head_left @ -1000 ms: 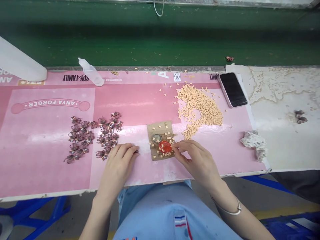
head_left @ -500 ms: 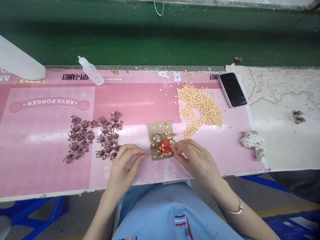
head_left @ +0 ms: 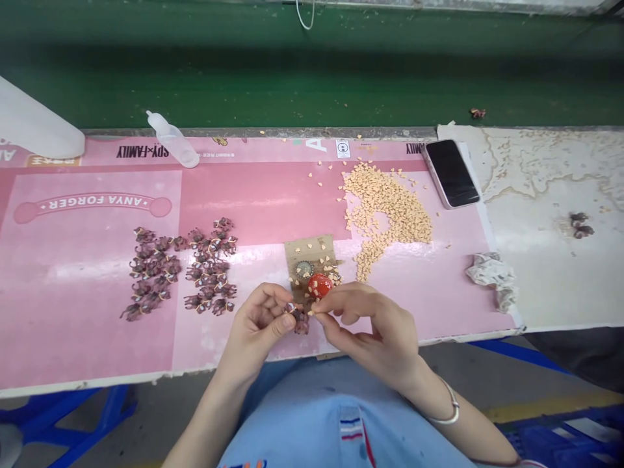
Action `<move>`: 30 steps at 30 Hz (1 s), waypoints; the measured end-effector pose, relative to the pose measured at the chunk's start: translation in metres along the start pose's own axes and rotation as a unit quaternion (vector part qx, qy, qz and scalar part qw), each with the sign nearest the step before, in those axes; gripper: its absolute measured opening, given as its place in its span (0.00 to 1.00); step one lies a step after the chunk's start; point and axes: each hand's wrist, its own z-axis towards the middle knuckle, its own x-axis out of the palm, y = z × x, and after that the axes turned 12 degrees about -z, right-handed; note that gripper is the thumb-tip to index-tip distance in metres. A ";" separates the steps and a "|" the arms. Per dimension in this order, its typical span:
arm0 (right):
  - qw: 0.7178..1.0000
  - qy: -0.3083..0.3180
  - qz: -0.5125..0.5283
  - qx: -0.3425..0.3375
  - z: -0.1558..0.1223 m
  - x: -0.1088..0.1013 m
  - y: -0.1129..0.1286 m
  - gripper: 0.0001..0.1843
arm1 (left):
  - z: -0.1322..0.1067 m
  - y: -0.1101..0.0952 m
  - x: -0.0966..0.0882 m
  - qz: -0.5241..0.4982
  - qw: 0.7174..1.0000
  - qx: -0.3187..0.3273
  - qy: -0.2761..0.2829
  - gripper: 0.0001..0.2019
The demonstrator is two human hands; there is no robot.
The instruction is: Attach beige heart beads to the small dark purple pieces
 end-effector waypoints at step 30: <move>0.972 -0.113 -0.135 0.157 -0.045 -0.046 -0.076 0.03 | 0.311 -0.126 -0.019 0.506 0.820 0.205 -0.172 0.11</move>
